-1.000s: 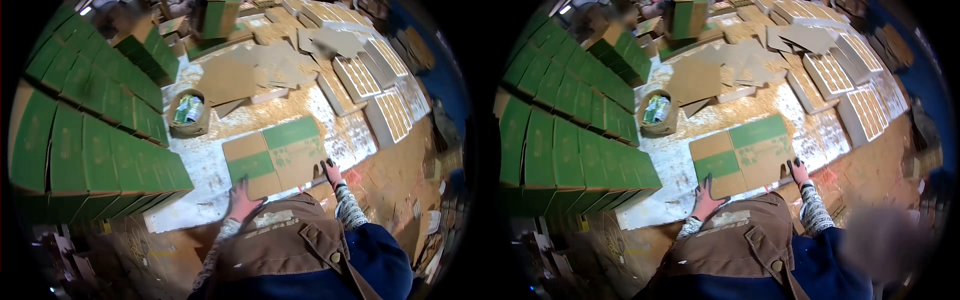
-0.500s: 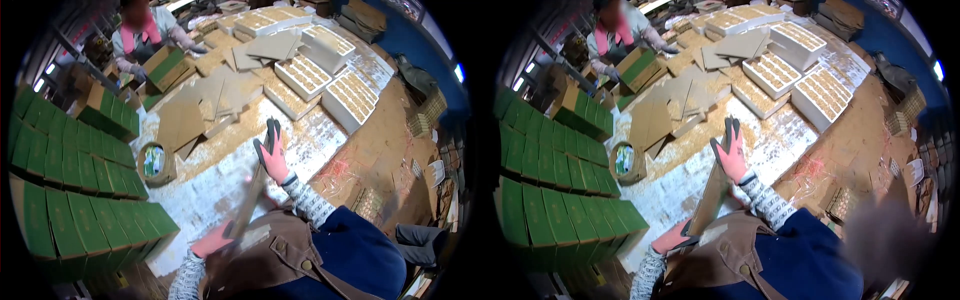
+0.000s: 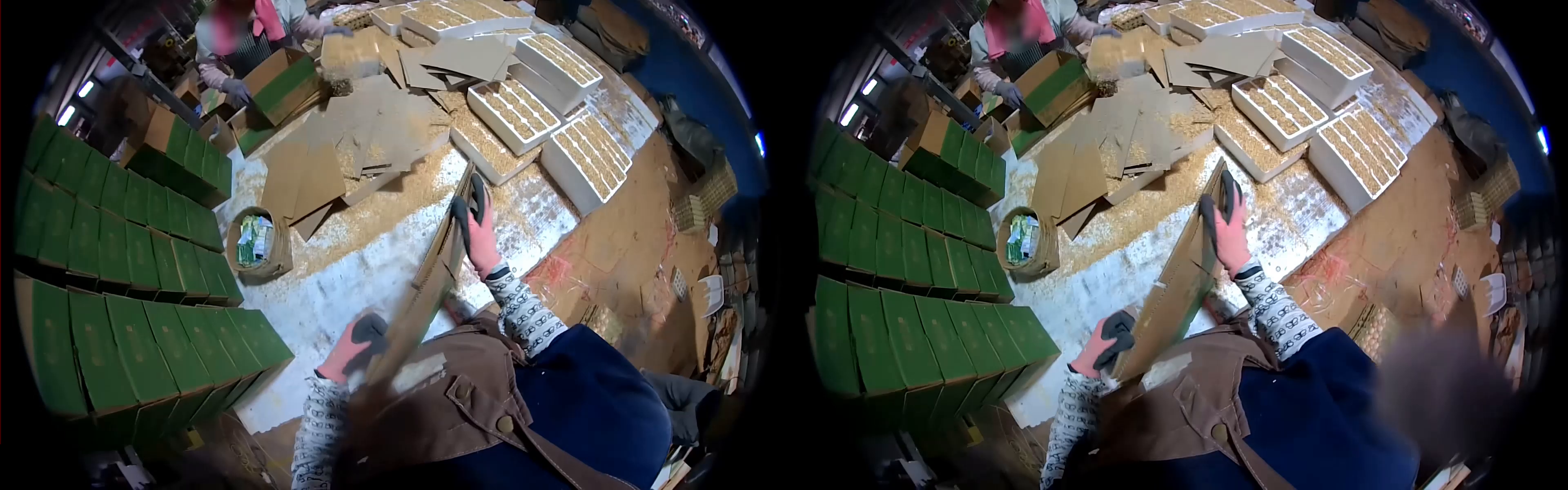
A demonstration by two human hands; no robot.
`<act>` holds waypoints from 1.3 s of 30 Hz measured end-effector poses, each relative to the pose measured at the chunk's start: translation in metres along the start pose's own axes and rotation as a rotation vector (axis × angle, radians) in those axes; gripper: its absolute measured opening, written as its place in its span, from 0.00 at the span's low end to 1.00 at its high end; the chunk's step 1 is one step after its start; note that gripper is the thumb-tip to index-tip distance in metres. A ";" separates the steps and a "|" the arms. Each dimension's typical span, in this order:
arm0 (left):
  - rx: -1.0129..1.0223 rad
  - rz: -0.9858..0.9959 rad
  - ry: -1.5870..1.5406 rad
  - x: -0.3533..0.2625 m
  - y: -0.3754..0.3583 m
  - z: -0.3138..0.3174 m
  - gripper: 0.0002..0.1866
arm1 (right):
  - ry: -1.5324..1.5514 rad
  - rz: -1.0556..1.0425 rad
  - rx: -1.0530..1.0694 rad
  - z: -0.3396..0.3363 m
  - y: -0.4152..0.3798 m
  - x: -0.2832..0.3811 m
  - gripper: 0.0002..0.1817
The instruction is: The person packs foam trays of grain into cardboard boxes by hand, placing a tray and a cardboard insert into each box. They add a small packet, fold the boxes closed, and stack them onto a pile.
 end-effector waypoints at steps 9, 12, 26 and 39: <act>-0.107 0.118 0.605 0.004 0.008 0.004 0.25 | 0.120 0.173 0.091 -0.008 -0.005 0.020 0.39; -0.204 -0.022 0.773 -0.052 0.024 0.029 0.14 | 0.053 0.047 0.108 -0.013 -0.002 0.032 0.40; 0.216 0.051 0.963 -0.026 -0.012 -0.006 0.48 | -1.302 -0.874 1.141 0.104 -0.041 -0.028 0.29; -1.009 0.458 0.069 0.059 0.026 -0.036 0.44 | -0.911 -0.185 0.373 0.032 -0.033 0.002 0.43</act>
Point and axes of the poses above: each hand's wrist, its own y-axis towards the middle knuckle, its own z-axis out of the palm, x = y × z, the point moved 2 cm from there along y, towards the middle knuckle, and after that the axes turned 11 degrees about z, right-handed, at the moved point
